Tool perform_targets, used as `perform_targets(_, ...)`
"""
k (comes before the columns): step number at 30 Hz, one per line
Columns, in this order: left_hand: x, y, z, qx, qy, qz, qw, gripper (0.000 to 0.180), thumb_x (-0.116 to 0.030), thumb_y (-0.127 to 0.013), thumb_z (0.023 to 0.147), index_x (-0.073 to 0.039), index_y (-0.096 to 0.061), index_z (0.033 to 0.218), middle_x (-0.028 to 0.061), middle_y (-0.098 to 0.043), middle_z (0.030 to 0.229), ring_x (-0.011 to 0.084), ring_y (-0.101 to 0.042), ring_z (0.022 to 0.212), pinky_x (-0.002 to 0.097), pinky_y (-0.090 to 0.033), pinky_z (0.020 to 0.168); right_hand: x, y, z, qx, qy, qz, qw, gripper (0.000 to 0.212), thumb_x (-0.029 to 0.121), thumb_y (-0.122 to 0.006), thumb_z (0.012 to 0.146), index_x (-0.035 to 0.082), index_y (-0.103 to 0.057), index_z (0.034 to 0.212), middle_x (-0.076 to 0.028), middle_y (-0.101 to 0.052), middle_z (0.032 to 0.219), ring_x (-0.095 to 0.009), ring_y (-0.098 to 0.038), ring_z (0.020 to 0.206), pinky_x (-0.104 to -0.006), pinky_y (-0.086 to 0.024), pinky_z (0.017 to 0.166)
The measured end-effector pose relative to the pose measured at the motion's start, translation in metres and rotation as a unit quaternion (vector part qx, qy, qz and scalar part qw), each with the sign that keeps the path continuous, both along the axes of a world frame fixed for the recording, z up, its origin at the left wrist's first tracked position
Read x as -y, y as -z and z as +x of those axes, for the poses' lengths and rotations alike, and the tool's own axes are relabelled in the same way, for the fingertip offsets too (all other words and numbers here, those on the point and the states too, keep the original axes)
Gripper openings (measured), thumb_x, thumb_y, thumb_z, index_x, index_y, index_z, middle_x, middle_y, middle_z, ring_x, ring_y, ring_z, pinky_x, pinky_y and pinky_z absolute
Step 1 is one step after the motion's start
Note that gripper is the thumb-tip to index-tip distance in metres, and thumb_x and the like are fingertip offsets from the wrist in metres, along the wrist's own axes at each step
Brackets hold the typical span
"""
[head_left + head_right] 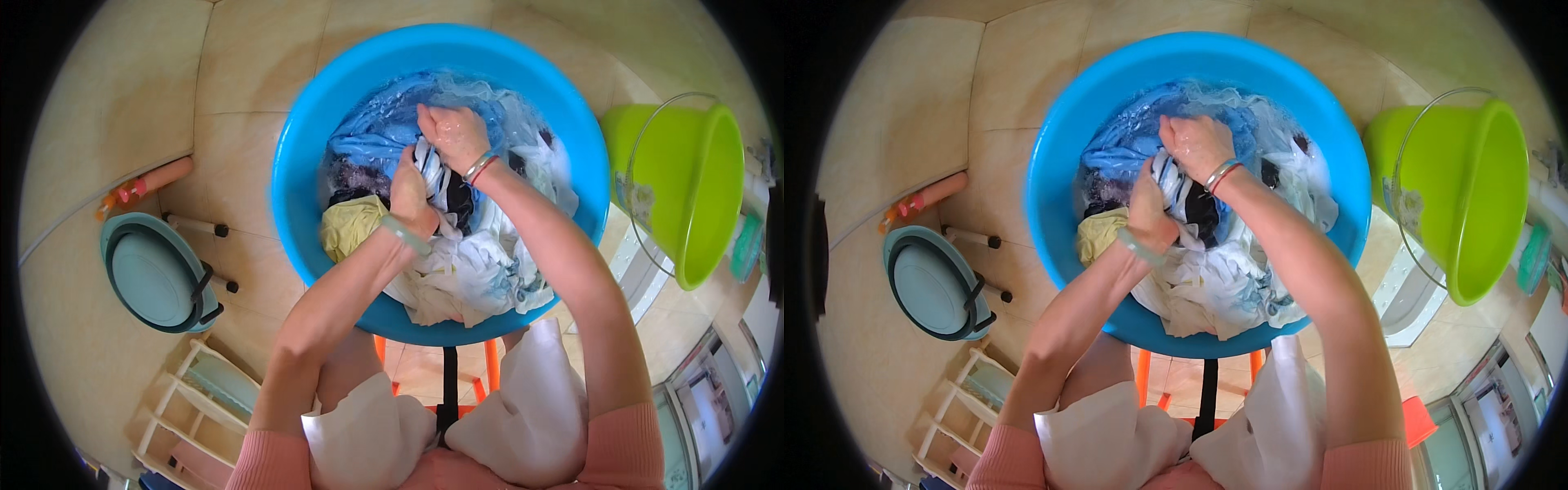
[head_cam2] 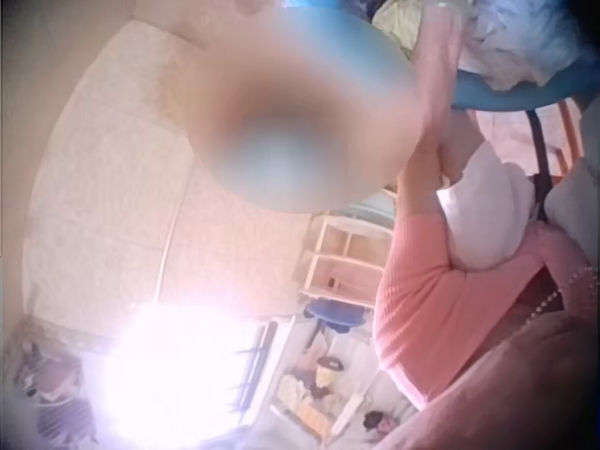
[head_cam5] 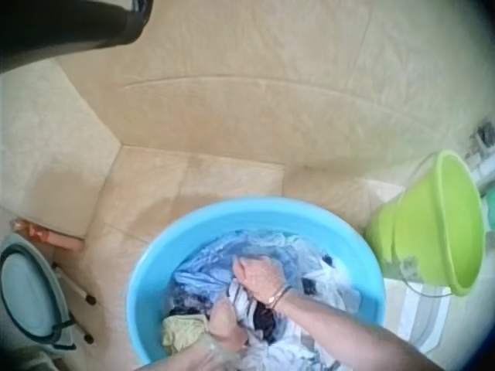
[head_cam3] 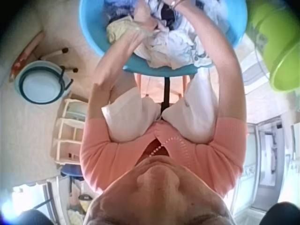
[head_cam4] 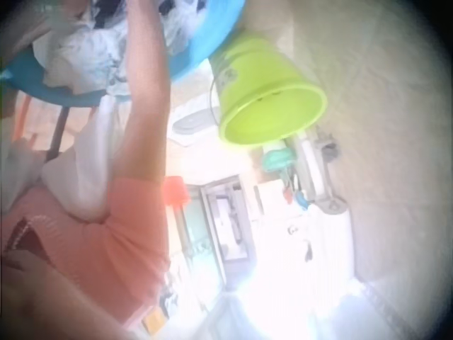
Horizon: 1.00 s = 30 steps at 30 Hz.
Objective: The person sits on a low stool and hand-washes a load of mixed-color clothes in a blue basin filled with soapy water. They repeatedly submerge, agitate, and wring out various garments, including a blue shirt, a white shirt, and a black garment, transferring some items to a green bucket.
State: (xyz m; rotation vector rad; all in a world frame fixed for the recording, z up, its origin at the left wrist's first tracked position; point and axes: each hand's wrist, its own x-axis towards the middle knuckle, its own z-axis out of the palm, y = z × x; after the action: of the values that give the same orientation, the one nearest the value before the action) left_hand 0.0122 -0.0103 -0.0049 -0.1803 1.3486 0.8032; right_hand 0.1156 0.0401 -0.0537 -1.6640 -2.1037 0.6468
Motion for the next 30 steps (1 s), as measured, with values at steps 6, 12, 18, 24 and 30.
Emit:
perform_targets(6,0.028,0.036,-0.047,-0.017,0.102,0.173,0.98,0.034,-0.023,-0.04,0.102,-0.01,-0.049,0.132,0.0066,-0.067,0.107,0.0181,-0.065,0.098,0.033,-0.053,0.083,0.057,-0.057,-0.052,-0.165,-0.024,0.077,0.983,0.013,0.022,-0.06,0.09,0.011,-0.058,0.084,-0.007,-0.057,0.079,-0.028,-0.062,0.066,-0.0399,-0.049,0.051)
perform_targets(12,0.034,0.005,-0.036,0.103,-0.033,0.091,0.99,0.035,-0.033,-0.045,0.1,-0.011,-0.059,0.123,0.0032,-0.068,0.112,0.0194,-0.063,0.106,0.0336,-0.049,0.091,0.038,-0.061,-0.051,-0.062,-0.072,0.074,0.993,0.015,0.019,-0.059,0.087,0.009,-0.06,0.077,-0.009,-0.063,0.075,-0.029,-0.063,0.061,-0.0391,-0.051,0.049)
perform_targets(18,0.014,-0.06,-0.03,-0.021,0.063,0.028,0.997,0.037,-0.033,-0.046,0.102,-0.007,-0.057,0.127,0.0026,-0.065,0.12,0.0179,-0.062,0.108,0.0332,-0.048,0.094,0.025,-0.025,0.006,-0.187,0.128,-0.101,0.969,0.043,0.044,-0.047,0.1,0.005,-0.062,0.087,-0.015,-0.067,0.072,-0.037,-0.066,0.071,-0.0464,-0.05,0.064)
perform_targets(24,0.042,-0.107,-0.091,-0.067,0.341,0.255,0.902,0.056,-0.02,-0.063,0.095,-0.005,-0.041,0.144,-0.0021,-0.06,0.095,0.0054,-0.05,0.085,0.021,-0.041,0.076,0.051,-0.035,0.056,-0.086,0.12,-0.221,0.964,0.048,0.049,-0.062,0.091,0.002,-0.061,0.094,-0.012,-0.068,0.08,-0.028,-0.066,0.071,-0.0374,-0.05,0.066)
perform_targets(30,0.036,-0.11,-0.111,-0.229,0.654,0.277,0.666,0.058,-0.033,-0.074,0.085,-0.004,-0.055,0.132,0.0121,-0.069,0.076,0.02,-0.063,0.066,0.031,-0.048,0.068,0.07,-0.039,0.061,-0.455,0.187,-0.31,0.814,0.019,0.019,-0.067,0.092,0.002,-0.066,0.099,-0.001,-0.065,0.085,-0.009,-0.057,0.077,-0.0242,-0.046,0.072)
